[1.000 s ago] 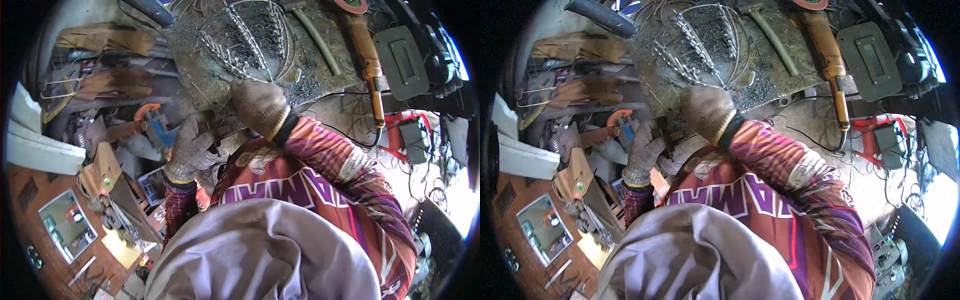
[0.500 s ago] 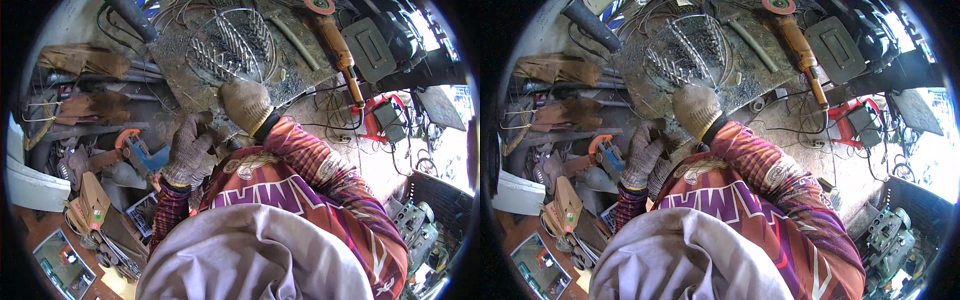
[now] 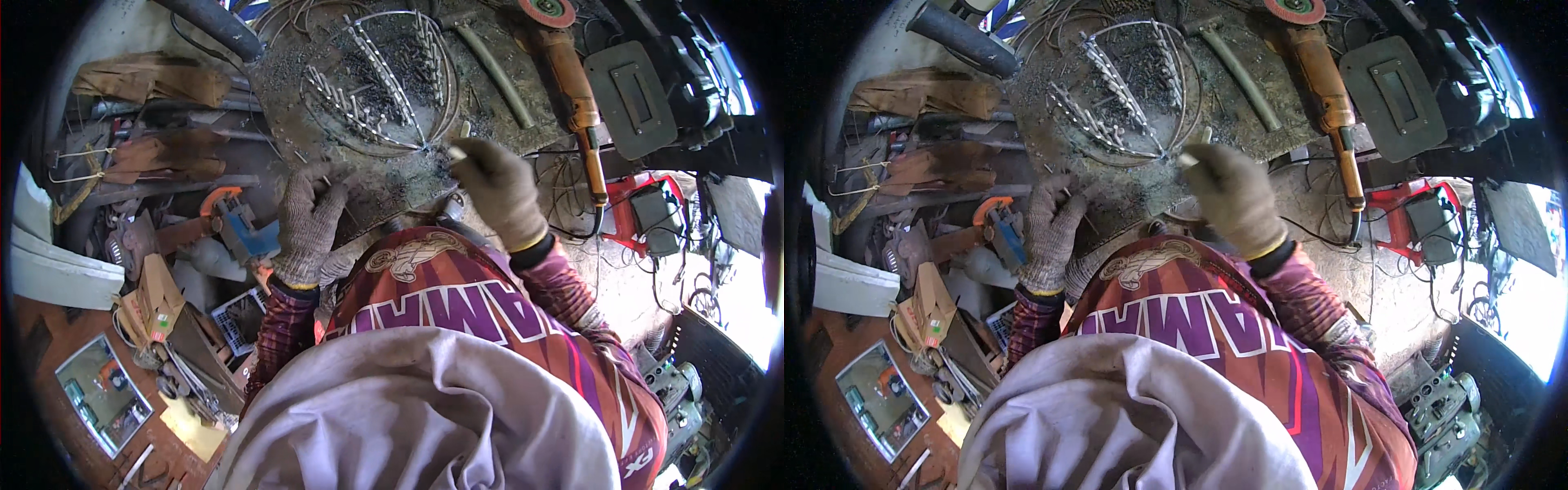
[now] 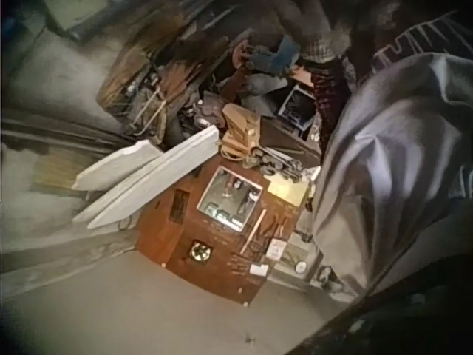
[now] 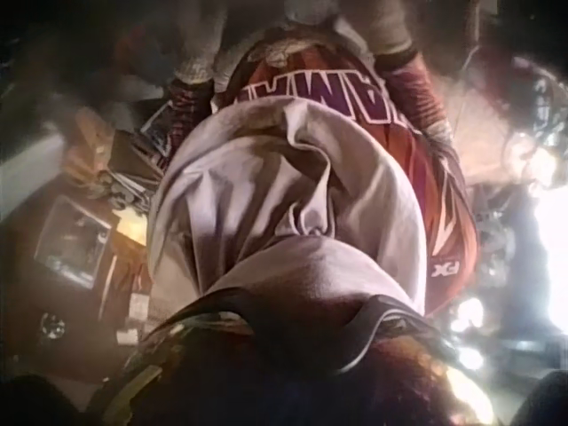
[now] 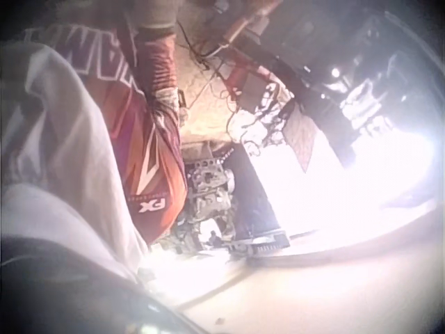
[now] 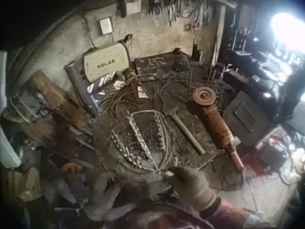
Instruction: The person assembles a curved metal frame on a workshop table by positioning thin metal strips and then welding them into place using a welding rod.
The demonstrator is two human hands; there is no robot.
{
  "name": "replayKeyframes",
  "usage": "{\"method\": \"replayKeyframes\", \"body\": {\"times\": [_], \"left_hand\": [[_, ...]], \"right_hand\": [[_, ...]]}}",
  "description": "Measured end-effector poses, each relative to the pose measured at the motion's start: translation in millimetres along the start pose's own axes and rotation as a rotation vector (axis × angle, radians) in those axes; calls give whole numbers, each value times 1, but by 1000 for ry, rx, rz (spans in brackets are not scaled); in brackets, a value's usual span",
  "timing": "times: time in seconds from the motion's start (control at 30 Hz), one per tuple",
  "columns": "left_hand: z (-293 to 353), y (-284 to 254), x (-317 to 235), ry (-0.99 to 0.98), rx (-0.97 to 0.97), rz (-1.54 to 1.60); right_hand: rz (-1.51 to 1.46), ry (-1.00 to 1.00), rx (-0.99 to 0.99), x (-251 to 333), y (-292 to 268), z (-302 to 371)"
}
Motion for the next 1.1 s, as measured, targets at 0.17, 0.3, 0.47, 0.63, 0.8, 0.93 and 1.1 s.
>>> {"method": "replayKeyframes", "body": {"times": [0.17, 0.3, 0.47, 0.63, 0.8, 0.93, 1.1], "left_hand": [[-3, 16, 2, 32, -121, -138], [-3, 18, -4, 39, -239, -213], [3, 18, 4, -10, -284, -349], [2, 20, 8, -35, -298, -434], [-1, 18, -13, 73, -328, -516], [-8, 6, -27, -76, -313, -545], [-33, -7, -18, 13, -469, -724]], "right_hand": [[-56, 32, -35, -31, -36, -24], [134, -181, -24, -15, -46, -33], [-7, 37, -40, -40, -58, -31], [95, -111, 4, -30, -60, -38], [37, -74, 25, -25, -57, -40], [90, -143, 21, -22, -52, -43], [188, -389, 88, -12, -33, -43]]}}
Point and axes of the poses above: each hand's wrist, its own z-axis away from the middle knuckle, its own y-axis out of the palm, x = y × z, the point moved 7 cm from there along -z, towards the middle knuckle, and after that the axes turned 14 degrees about -z, right-handed, at the moved point
